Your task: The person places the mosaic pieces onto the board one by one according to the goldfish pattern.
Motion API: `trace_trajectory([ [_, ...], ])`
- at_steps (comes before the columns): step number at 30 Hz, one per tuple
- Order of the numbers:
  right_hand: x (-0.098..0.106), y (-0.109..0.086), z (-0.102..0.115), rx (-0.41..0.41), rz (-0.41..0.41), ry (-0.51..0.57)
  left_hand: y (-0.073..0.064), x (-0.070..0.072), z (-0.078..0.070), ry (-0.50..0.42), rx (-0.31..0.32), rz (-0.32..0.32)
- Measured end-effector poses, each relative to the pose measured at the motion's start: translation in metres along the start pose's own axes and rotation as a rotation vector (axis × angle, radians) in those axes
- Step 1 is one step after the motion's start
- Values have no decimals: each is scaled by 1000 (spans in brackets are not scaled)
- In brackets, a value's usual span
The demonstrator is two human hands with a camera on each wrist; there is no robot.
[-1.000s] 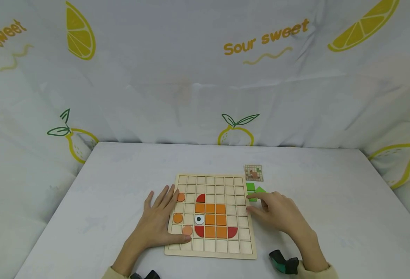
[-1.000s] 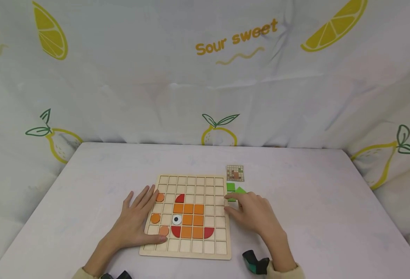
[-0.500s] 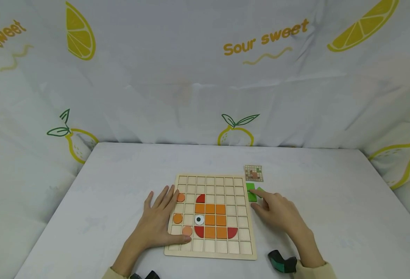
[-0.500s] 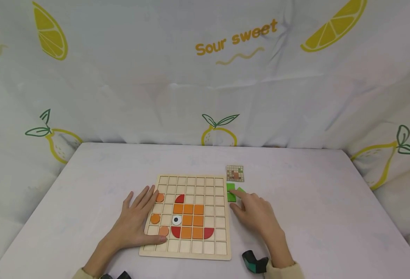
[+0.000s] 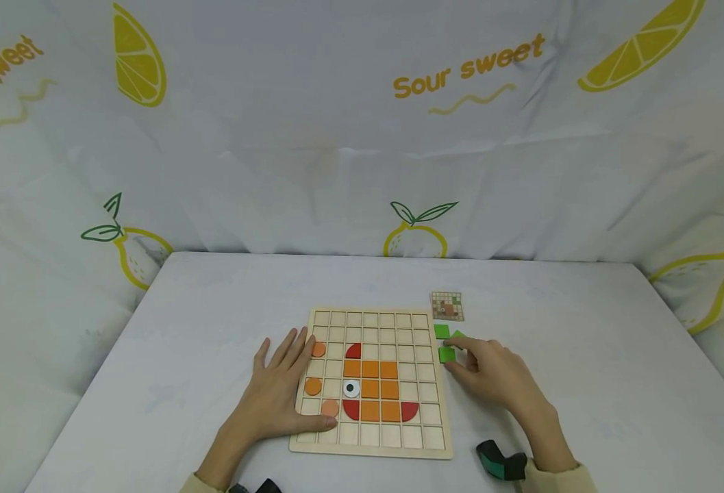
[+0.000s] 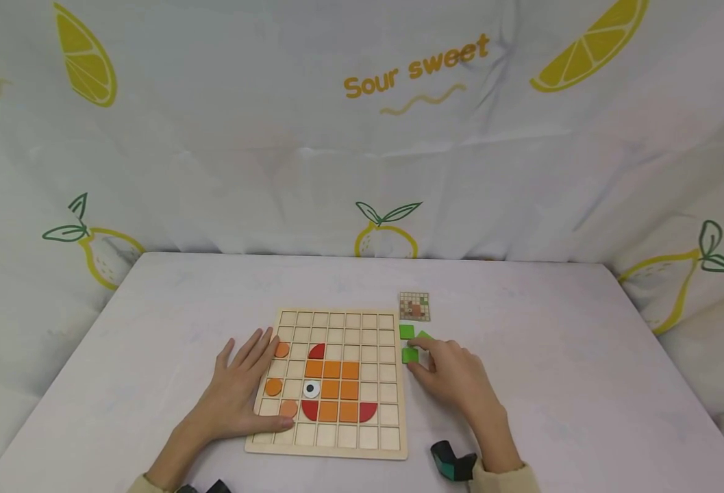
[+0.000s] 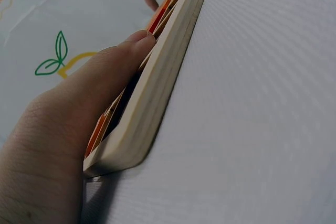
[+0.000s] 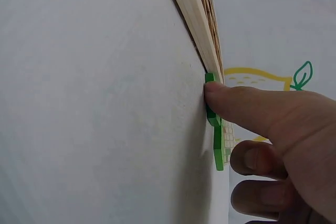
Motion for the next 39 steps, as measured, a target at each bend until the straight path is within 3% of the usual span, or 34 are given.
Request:
trace_trajectory([
  [29,2,-1,1,22,-9,-11,2,-1,1,-6,-2,4],
  [39,8,0,10,77,-36,-9,0,-2,1,-8,-3,-9],
])
Point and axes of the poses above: each hand's wrist, its own y-axis towards the middle knuckle, its own x-axis out of the back of the hand, z = x × y, the point moved 3 cm from there along y, towards the middle knuckle, and after that the axes turned 3 degrees about -y, right-handed, at the moved point
